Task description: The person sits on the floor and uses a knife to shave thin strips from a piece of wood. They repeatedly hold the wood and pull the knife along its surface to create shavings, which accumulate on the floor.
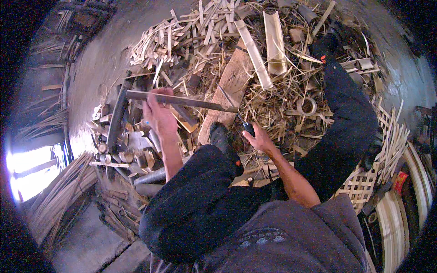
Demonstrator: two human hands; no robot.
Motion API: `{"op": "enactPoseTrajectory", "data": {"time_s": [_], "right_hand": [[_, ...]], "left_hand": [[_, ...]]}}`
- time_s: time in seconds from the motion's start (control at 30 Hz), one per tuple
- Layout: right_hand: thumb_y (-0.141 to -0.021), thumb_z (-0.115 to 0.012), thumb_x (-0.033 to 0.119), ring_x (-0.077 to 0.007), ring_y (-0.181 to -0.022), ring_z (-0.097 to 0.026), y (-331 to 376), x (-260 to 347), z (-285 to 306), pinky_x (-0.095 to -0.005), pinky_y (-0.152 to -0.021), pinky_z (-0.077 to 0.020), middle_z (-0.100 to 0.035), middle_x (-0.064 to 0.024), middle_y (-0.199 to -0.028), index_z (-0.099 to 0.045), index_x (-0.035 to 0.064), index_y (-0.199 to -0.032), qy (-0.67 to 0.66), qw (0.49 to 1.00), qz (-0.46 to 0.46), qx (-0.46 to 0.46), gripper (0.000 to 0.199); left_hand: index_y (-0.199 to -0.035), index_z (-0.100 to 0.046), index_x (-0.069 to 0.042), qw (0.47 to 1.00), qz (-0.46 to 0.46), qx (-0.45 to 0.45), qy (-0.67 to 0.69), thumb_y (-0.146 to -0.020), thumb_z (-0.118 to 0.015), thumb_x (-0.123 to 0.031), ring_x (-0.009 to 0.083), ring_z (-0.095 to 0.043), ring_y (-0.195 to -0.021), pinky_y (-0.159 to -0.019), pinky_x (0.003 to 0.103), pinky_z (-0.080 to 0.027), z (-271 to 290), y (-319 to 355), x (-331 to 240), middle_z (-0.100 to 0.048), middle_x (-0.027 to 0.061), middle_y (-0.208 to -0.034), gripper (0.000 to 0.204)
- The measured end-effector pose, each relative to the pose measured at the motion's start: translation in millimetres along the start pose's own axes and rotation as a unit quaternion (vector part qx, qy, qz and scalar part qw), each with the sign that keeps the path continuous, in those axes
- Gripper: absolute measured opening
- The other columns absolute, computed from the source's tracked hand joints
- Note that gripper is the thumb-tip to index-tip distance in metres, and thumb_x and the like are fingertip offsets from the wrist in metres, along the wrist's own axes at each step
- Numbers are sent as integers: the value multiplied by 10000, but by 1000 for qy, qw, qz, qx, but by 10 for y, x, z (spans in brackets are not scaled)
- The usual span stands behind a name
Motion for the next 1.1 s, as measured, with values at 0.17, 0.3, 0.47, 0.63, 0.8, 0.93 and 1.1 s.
{"op": "enactPoseTrajectory", "data": {"time_s": [0.17,0.3,0.47,0.63,0.8,0.93,1.1], "right_hand": [[-889,-592,392,-170,-616,-593,-27,-182,11,-329,-601,-485,-594,-95,-825,-465,4,-1210,-28,999,-35,18,519],[-893,-575,412,-192,-672,-620,6,36,68,-352,-625,-498,-608,-103,-852,-453,16,-1258,-58,996,-52,45,551],[-899,-526,451,-363,-849,-619,9,188,177,-436,-772,-470,-627,-200,-888,-530,15,-1116,62,995,-52,-52,487],[-909,-503,467,-414,-850,-616,80,985,-9,-471,-754,-468,-631,-244,-885,-546,23,-1050,33,998,-48,5,468],[-907,-509,460,-416,-713,-629,164,1850,-89,-467,-643,-487,-634,-223,-745,-553,56,-1065,18,994,80,77,435],[-897,-486,515,-415,-662,-615,-124,923,52,-475,-593,-465,-598,-245,-686,-561,63,-1046,112,994,-14,-14,482],[-888,-481,549,-418,-685,-619,28,1463,-9,-477,-650,-485,-608,-263,-715,-579,15,-1044,26,997,59,49,565]], "left_hand": [[-1024,-481,2,992,-89,-81,39,-974,-481,-332,225,-604,-852,-818,340,-492,49,-39,-431,-598,146,-934,338],[-1024,-483,21,995,-73,-38,-48,-975,-480,-325,231,-601,-900,-870,351,-499,37,130,-201,-600,166,-951,349],[-949,-525,2,992,-95,-84,-17,-972,-467,-377,220,-589,-868,-842,349,-499,-110,237,-378,-587,136,-904,384],[-694,-418,-97,984,-140,-104,30,-977,-427,-440,114,-354,-553,-540,256,-316,-77,245,-676,-358,2,-605,445],[-619,-290,-146,985,-144,-81,55,-965,-414,-494,86,-204,-426,-421,262,-175,-291,396,-653,-228,-32,-505,505],[-613,-282,-154,984,-137,-94,60,-966,-405,-498,80,-190,-404,-405,260,-164,-139,300,-517,-200,-37,-493,508],[-612,-259,-163,983,-132,-119,44,-974,-404,-474,81,-174,-400,-394,262,-176,-190,350,-556,-189,-41,-487,498]]}}
Point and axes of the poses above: each hand's wrist, its own y-axis away from the middle knuckle, its own z-axis out of the back of the hand, x = y × z, the point moved 7 cm from there along -y, towards the middle knuckle
